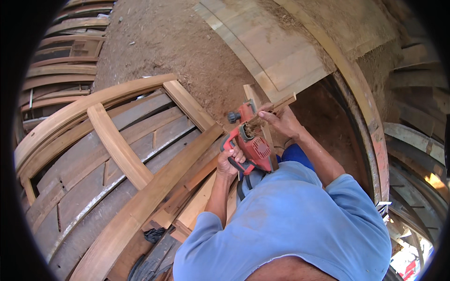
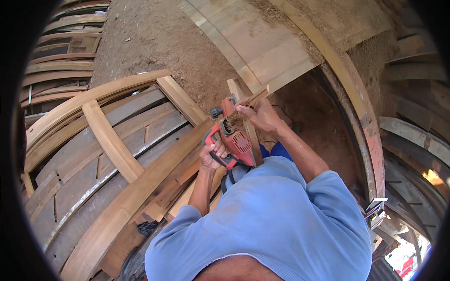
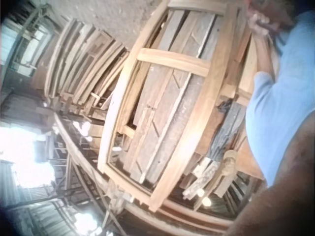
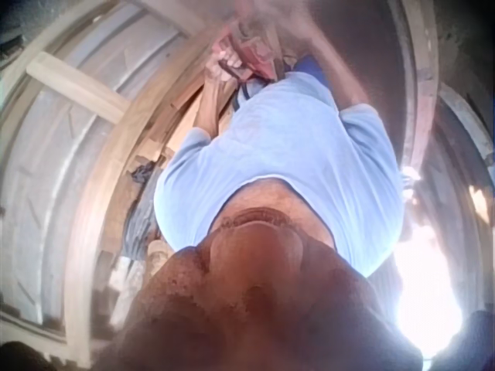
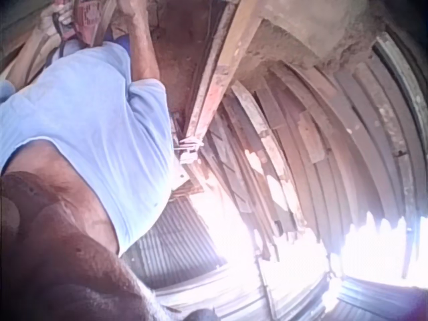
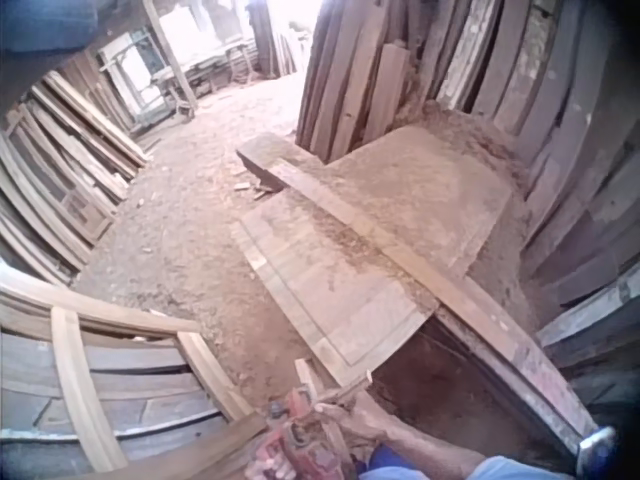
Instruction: The person clears debris from an electric sander using a wooden stick, adjusts the tool by hand, lifts a wooden board, and wipes sawdust off the board with their hand.
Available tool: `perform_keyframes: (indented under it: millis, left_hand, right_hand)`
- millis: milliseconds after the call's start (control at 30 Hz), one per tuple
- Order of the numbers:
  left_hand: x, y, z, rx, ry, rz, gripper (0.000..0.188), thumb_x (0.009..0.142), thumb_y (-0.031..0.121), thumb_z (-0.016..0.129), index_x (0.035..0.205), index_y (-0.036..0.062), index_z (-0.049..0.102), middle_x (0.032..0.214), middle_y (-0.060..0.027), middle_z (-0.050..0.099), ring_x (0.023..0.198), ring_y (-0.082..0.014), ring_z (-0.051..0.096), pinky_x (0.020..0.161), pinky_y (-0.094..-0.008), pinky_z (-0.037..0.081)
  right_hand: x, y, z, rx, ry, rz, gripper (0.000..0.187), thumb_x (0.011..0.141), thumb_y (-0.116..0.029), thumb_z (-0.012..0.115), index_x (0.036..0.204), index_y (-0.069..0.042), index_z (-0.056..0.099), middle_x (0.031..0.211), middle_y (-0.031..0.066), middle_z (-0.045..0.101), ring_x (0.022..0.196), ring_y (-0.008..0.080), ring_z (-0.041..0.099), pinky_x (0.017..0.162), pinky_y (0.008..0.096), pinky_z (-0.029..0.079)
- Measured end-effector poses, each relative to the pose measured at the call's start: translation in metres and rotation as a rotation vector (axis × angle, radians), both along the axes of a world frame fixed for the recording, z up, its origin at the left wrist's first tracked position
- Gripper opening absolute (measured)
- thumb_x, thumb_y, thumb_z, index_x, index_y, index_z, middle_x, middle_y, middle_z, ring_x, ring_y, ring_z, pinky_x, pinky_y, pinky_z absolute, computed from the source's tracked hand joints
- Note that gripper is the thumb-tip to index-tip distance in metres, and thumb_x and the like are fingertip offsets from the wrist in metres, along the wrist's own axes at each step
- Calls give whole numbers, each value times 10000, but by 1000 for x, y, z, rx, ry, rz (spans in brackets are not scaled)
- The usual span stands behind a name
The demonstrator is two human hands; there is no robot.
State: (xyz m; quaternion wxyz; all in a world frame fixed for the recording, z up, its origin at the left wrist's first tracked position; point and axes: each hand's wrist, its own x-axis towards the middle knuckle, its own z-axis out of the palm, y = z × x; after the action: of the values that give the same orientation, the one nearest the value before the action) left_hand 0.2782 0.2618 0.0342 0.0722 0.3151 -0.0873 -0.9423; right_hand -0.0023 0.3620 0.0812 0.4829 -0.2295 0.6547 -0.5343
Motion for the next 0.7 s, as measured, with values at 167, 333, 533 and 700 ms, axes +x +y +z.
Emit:
perform_keyframes:
  millis: [167,333,533,700]
  left_hand:
    - [2,2,0,-10,-15,12,247,864,214,693,741,105,510,661,-14,480,634,-159,520,658,-321,443]
    - [-1,3,-12,38,59,-6,166,870,192,699,855,85,574,688,-8,483,643,-155,528,657,-319,453]
    - [-3,4,-1,-43,-84,-11,256,853,245,719,763,114,519,663,-14,496,628,-145,523,654,-300,454]
    - [-4,1,-2,-16,-42,-32,245,857,241,717,775,107,529,672,-13,502,630,-148,523,662,-306,459]
  right_hand:
    - [-2,6,-1,-39,36,58,177,977,-174,725,1039,-9,733,938,44,725,920,113,640,826,316,532]
    - [39,-6,-45,-115,-51,66,162,961,-151,730,1009,3,739,912,49,727,896,135,657,825,320,537]
    - [14,-7,-51,164,-35,150,202,957,-189,705,992,7,737,931,92,730,866,159,654,786,374,536]
    - [26,-19,-29,126,160,230,225,955,-229,703,978,-6,729,895,88,716,861,163,653,798,377,528]
